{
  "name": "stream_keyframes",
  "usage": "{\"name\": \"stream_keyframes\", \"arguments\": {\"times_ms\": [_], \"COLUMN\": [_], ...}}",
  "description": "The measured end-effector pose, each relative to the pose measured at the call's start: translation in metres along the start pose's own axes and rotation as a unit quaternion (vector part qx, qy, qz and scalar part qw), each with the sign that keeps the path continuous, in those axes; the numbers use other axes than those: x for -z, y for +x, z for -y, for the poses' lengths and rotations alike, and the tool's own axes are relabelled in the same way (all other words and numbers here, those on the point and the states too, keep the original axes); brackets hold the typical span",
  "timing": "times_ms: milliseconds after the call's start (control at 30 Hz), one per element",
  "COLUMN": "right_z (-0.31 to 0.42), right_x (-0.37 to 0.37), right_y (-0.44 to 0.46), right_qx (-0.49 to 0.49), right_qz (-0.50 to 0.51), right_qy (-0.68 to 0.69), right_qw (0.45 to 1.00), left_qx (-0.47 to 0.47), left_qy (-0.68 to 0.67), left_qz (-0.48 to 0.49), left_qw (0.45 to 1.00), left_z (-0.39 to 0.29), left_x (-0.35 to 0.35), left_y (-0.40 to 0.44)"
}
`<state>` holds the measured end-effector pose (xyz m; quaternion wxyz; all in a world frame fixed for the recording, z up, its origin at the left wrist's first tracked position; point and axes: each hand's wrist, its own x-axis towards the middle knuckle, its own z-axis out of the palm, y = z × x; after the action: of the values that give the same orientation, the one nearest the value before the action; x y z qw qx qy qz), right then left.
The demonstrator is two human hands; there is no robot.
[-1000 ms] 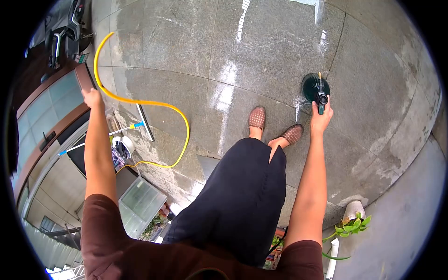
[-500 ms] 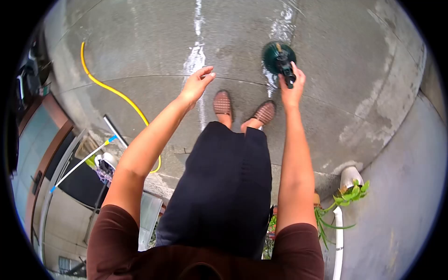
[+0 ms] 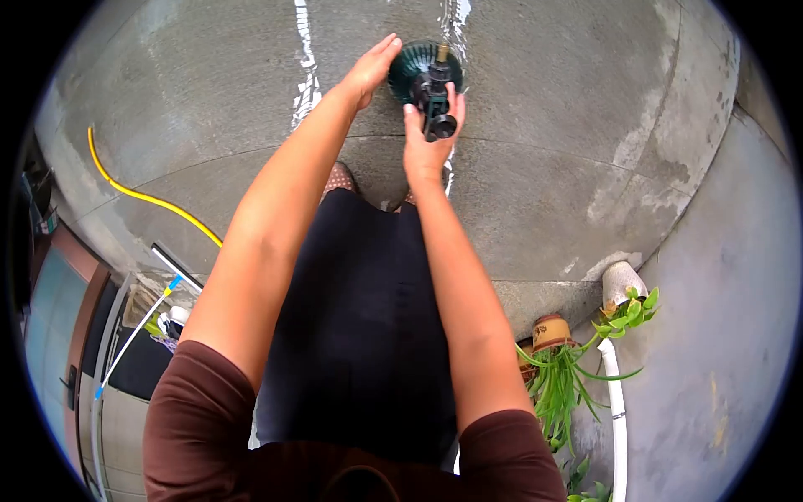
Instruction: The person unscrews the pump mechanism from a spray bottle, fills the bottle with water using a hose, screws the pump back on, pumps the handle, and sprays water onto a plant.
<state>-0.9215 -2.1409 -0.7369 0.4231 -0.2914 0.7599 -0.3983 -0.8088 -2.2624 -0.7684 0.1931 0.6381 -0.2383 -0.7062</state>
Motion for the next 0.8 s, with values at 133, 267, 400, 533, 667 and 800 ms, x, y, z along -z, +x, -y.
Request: {"name": "stream_keyframes", "arguments": {"times_ms": [133, 267, 400, 533, 667, 800], "right_z": [0.006, -0.001, 0.035, 0.092, 0.163, 0.254], "right_x": [0.01, 0.041, 0.062, 0.078, 0.104, 0.135], "right_y": [0.003, 0.026, 0.04, 0.034, 0.007, -0.024], "right_qx": [-0.021, -0.004, 0.042, 0.137, 0.123, 0.1], "right_qz": [0.058, 0.162, 0.222, 0.268, 0.303, 0.316], "right_qy": [-0.022, 0.061, -0.024, -0.162, -0.171, -0.198], "right_qw": [0.998, 0.985, 0.974, 0.94, 0.93, 0.923], "left_qx": [0.051, 0.118, 0.17, 0.136, 0.148, 0.173], "left_qy": [-0.084, -0.118, -0.244, -0.306, -0.402, -0.409], "left_qz": [0.025, -0.029, -0.041, -0.012, 0.102, 0.151], "left_qw": [0.995, 0.986, 0.954, 0.942, 0.898, 0.883], "left_z": [0.011, 0.002, 0.024, 0.014, 0.006, -0.044], "left_x": [-0.008, -0.013, -0.009, -0.01, 0.007, 0.0], "left_y": [0.019, 0.014, 0.02, -0.028, -0.057, -0.14]}}
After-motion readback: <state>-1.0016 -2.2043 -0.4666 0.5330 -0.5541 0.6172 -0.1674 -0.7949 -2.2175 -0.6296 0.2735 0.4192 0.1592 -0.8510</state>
